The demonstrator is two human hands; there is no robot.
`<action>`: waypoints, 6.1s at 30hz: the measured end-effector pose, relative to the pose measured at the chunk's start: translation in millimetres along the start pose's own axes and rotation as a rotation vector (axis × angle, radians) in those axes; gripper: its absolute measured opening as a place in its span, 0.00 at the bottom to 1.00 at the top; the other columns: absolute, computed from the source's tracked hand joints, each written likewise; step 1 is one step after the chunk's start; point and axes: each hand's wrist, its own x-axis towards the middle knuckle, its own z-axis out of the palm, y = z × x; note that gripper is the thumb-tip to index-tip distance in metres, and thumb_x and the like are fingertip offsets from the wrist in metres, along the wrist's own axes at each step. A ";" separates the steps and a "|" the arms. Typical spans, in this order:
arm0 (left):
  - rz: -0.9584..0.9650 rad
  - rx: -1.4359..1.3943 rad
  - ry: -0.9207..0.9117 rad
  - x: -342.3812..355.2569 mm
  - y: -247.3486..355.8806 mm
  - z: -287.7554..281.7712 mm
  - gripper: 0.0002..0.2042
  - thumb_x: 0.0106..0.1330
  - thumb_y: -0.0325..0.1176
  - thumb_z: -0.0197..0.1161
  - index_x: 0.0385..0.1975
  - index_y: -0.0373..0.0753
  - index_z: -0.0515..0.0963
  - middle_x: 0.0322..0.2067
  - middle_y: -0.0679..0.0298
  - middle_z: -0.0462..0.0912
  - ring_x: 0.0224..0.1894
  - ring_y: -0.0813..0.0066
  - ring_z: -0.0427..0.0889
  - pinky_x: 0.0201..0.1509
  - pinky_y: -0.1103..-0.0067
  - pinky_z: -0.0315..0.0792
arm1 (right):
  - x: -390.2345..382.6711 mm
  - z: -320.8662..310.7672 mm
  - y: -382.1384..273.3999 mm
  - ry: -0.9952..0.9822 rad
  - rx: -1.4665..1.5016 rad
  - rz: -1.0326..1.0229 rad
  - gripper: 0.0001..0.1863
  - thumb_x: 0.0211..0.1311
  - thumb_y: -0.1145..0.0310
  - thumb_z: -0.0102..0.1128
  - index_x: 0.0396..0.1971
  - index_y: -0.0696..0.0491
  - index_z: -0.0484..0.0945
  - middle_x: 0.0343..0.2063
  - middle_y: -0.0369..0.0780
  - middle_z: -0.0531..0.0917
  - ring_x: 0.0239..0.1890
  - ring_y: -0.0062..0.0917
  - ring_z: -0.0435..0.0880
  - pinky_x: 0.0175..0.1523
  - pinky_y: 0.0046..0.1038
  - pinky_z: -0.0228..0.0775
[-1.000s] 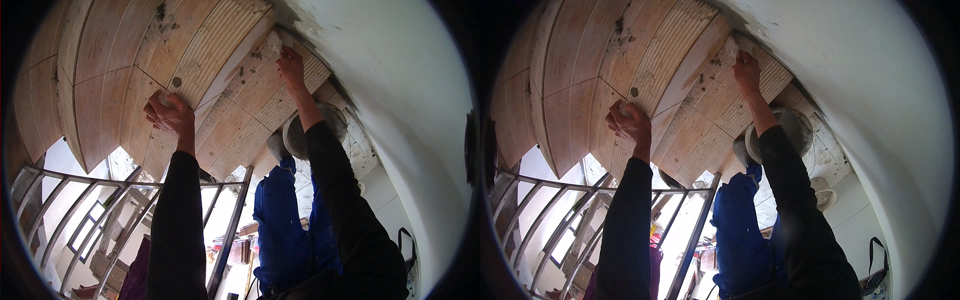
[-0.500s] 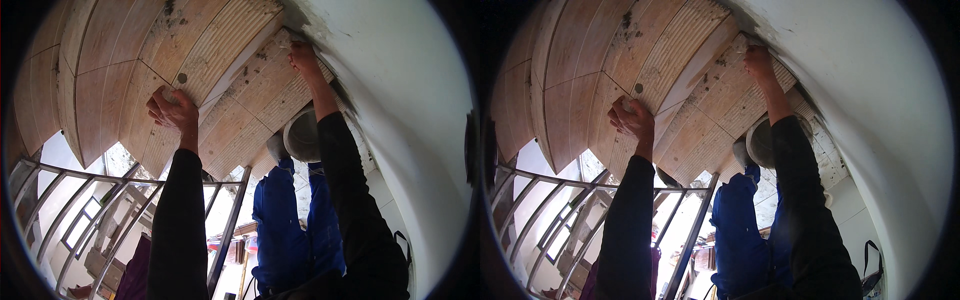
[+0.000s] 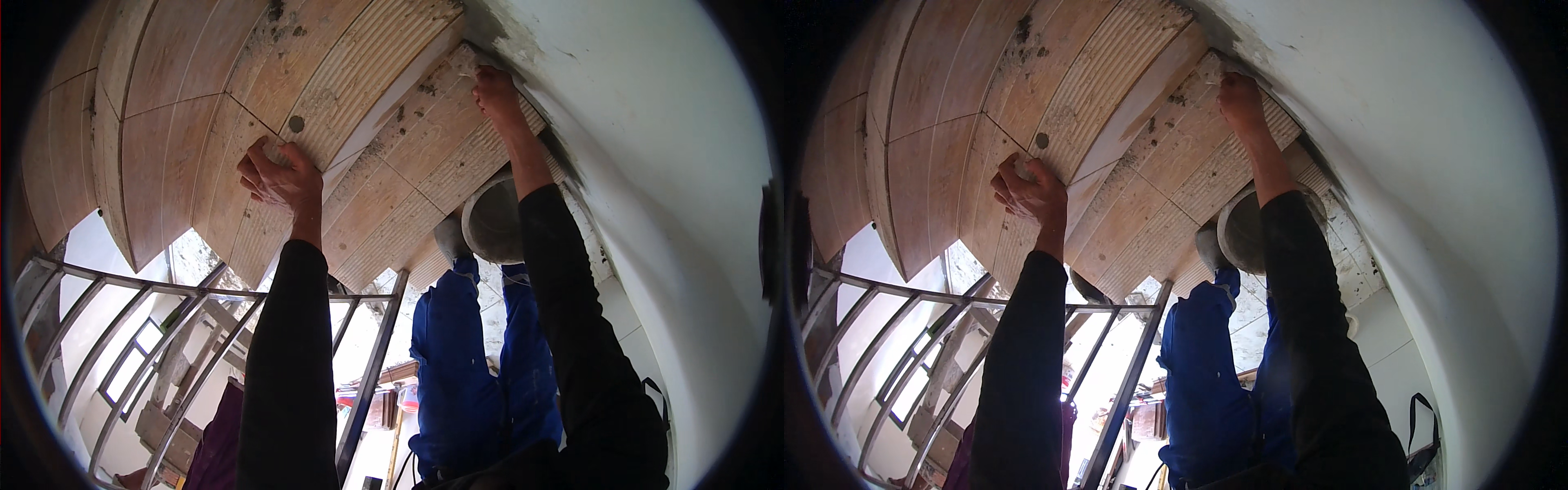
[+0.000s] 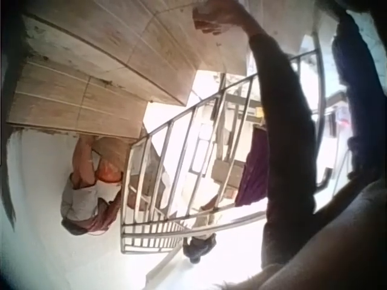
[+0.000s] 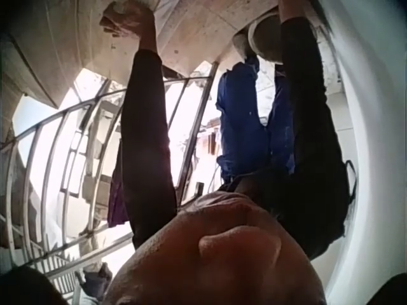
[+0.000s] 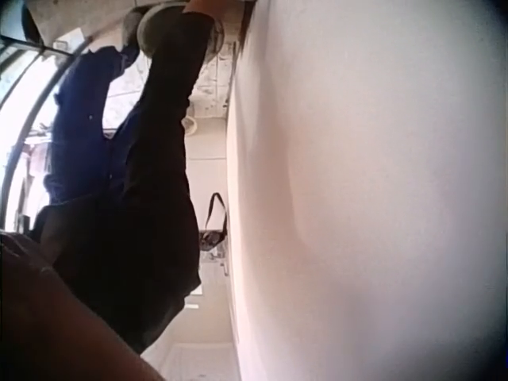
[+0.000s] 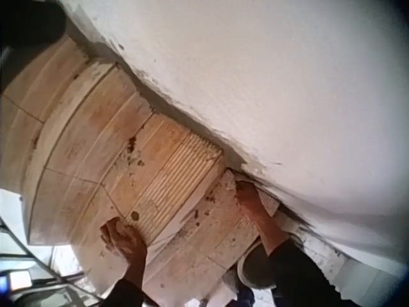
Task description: Applying adhesive and tiling the underside of a staircase.
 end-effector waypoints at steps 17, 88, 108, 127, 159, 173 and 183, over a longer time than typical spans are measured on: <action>-0.011 0.021 0.015 2.6 2.3 -6.2 0.18 0.67 0.45 0.57 0.53 0.47 0.79 0.54 0.54 0.74 0.57 0.46 0.72 0.61 0.48 0.64 | -102.2 76.6 38.8 -0.015 -0.093 -0.003 0.13 0.75 0.65 0.54 0.47 0.56 0.82 0.41 0.54 0.86 0.45 0.54 0.86 0.49 0.46 0.77; 0.007 -0.039 0.060 -4.3 8.4 5.4 0.18 0.63 0.43 0.62 0.52 0.47 0.79 0.53 0.58 0.73 0.58 0.50 0.72 0.59 0.51 0.63 | -280.4 -95.4 266.7 -0.146 -0.806 0.262 0.14 0.67 0.65 0.54 0.45 0.59 0.81 0.37 0.56 0.85 0.41 0.57 0.86 0.46 0.54 0.80; -0.014 -0.046 0.005 4.3 0.1 -12.5 0.21 0.61 0.43 0.63 0.53 0.45 0.77 0.52 0.55 0.72 0.58 0.50 0.70 0.61 0.53 0.61 | -193.5 -12.7 -142.3 -0.056 0.777 -0.101 0.17 0.78 0.57 0.59 0.51 0.57 0.80 0.44 0.39 0.85 0.43 0.28 0.88 0.56 0.30 0.82; -0.051 -0.082 -0.062 10.2 12.1 -11.1 0.23 0.59 0.41 0.65 0.55 0.45 0.76 0.55 0.55 0.71 0.59 0.51 0.68 0.63 0.53 0.59 | -95.1 65.6 -155.4 0.301 0.405 -0.390 0.13 0.74 0.68 0.64 0.51 0.59 0.80 0.44 0.41 0.86 0.40 0.28 0.90 0.49 0.30 0.87; -0.019 -0.045 -0.037 3.6 7.5 -10.6 0.22 0.60 0.44 0.63 0.54 0.47 0.75 0.55 0.56 0.71 0.60 0.49 0.68 0.61 0.52 0.60 | -67.5 91.9 -195.8 0.084 -0.792 -0.932 0.12 0.57 0.78 0.63 0.40 0.47 0.84 0.61 0.49 0.78 0.63 0.51 0.75 0.67 0.54 0.66; -0.024 -0.042 -0.057 4.0 6.1 -7.5 0.22 0.62 0.45 0.62 0.56 0.46 0.75 0.58 0.55 0.70 0.62 0.50 0.67 0.62 0.51 0.60 | -49.6 75.3 -185.6 0.037 -0.466 -0.970 0.22 0.50 0.91 0.59 0.41 0.51 0.85 0.60 0.49 0.80 0.59 0.43 0.84 0.57 0.35 0.80; -0.021 -0.020 -0.056 5.4 2.9 -9.7 0.23 0.61 0.44 0.62 0.56 0.46 0.74 0.58 0.55 0.70 0.62 0.50 0.67 0.62 0.51 0.60 | -52.8 63.6 -184.4 0.044 -0.266 -0.963 0.23 0.50 0.94 0.60 0.43 0.54 0.85 0.54 0.50 0.84 0.58 0.39 0.86 0.57 0.34 0.80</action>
